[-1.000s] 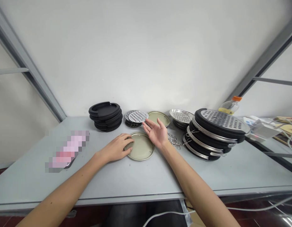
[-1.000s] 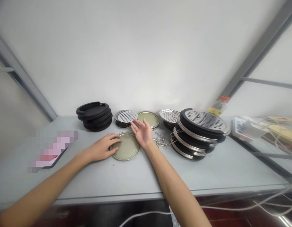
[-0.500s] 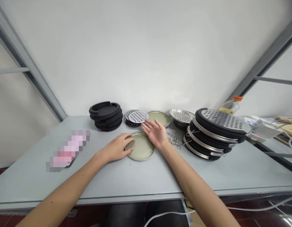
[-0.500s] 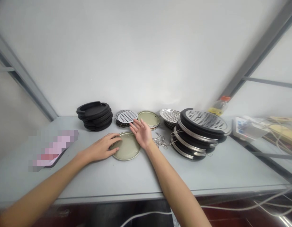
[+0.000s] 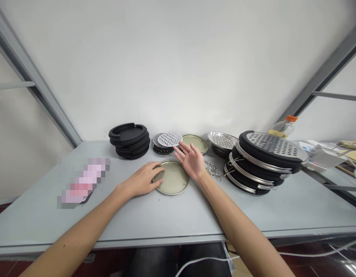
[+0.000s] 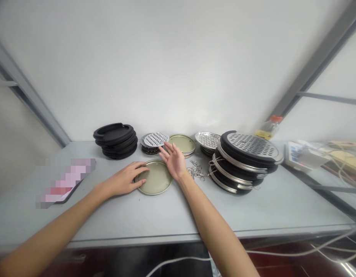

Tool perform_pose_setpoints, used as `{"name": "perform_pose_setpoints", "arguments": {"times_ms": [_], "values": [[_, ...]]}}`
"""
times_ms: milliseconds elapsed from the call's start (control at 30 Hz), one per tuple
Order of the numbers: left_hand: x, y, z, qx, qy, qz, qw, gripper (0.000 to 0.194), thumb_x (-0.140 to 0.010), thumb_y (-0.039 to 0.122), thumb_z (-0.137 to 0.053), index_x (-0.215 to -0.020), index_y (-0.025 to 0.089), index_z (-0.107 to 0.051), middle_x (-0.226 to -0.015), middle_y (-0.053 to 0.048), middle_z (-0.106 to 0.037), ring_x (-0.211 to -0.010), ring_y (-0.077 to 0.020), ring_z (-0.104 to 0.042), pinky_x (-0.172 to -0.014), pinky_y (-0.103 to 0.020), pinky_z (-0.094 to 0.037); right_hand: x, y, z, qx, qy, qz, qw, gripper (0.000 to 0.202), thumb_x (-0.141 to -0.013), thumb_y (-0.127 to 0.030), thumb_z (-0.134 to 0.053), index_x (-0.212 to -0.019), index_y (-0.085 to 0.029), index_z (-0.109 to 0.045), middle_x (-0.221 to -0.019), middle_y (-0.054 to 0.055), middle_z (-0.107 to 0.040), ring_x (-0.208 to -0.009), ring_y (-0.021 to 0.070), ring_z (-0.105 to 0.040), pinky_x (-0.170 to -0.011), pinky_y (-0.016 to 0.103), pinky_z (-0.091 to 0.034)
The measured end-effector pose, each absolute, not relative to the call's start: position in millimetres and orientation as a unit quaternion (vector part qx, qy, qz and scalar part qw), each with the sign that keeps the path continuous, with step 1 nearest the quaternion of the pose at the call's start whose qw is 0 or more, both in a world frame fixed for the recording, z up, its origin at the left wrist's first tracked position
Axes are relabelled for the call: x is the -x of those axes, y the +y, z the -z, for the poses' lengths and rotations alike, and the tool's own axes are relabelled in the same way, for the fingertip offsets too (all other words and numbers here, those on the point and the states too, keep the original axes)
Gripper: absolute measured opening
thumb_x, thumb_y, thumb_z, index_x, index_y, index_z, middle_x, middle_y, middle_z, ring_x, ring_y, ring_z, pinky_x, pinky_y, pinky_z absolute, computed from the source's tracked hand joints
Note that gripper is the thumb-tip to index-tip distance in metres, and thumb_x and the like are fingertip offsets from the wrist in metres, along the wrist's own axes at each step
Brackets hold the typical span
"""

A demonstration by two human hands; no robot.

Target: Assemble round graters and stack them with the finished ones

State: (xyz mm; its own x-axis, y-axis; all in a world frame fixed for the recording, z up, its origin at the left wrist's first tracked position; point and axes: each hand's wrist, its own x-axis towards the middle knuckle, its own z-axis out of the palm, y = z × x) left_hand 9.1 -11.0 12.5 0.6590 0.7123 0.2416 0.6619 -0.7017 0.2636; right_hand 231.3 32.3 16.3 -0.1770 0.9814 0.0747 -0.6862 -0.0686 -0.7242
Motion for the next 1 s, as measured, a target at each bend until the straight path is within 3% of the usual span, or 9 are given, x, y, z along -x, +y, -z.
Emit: {"name": "perform_pose_setpoints", "arguments": {"times_ms": [433, 633, 800, 1000], "values": [[-6.4, -6.8, -12.2, -0.878, 0.441, -0.180, 0.044, 0.042, -0.091, 0.035, -0.051, -0.131, 0.022, -0.050, -0.138, -0.011, -0.047, -0.123, -0.0282, -0.050, -0.103, -0.043, -0.042, -243.7, 35.2, -20.7, 0.256, -0.339, -0.652, 0.628, 0.034, -0.080, -0.046, -0.056, -0.098, -0.021, -0.070, -0.122, 0.006, -0.064, -0.114, 0.0246, -0.059, -0.087, 0.032, -0.049], [-5.4, -0.8, -13.0, -0.820, 0.504, -0.270, 0.028, 0.057, -0.092, 0.037, -0.048, -0.143, 0.018, -0.031, -0.142, -0.013, -0.043, -0.129, -0.0288, -0.044, -0.105, -0.043, -0.040, -244.5, 37.9, -19.2, 0.292, -0.370, -0.630, 0.616, 0.032, -0.074, -0.044, -0.063, -0.094, -0.020, -0.073, -0.113, 0.006, -0.068, -0.093, 0.0189, -0.065, -0.076, 0.028, -0.048], [-1.1, 3.1, -14.5, -0.802, 0.510, -0.308, 0.033, 0.066, -0.091, 0.039, -0.050, -0.147, 0.018, -0.021, -0.144, -0.015, -0.040, -0.126, -0.0297, -0.048, -0.101, -0.044, -0.043, -238.8, 41.4, -9.2, 0.369, -0.413, -0.569, 0.608, 0.032, -0.061, -0.035, -0.079, -0.089, -0.019, -0.074, -0.086, 0.004, -0.072, -0.071, 0.0131, -0.062, -0.068, 0.027, -0.046], [6.4, 7.0, -20.1, -0.784, 0.521, -0.336, 0.027, 0.051, -0.094, 0.026, -0.038, -0.143, 0.015, -0.030, -0.136, -0.015, -0.048, -0.123, -0.0265, -0.051, -0.104, -0.044, -0.042, -238.8, 40.5, -8.5, 0.395, -0.440, -0.531, 0.607, 0.035, -0.059, -0.032, -0.078, -0.090, -0.019, -0.072, -0.072, 0.002, -0.070, -0.064, 0.0126, -0.059, -0.061, 0.025, -0.044]]}}
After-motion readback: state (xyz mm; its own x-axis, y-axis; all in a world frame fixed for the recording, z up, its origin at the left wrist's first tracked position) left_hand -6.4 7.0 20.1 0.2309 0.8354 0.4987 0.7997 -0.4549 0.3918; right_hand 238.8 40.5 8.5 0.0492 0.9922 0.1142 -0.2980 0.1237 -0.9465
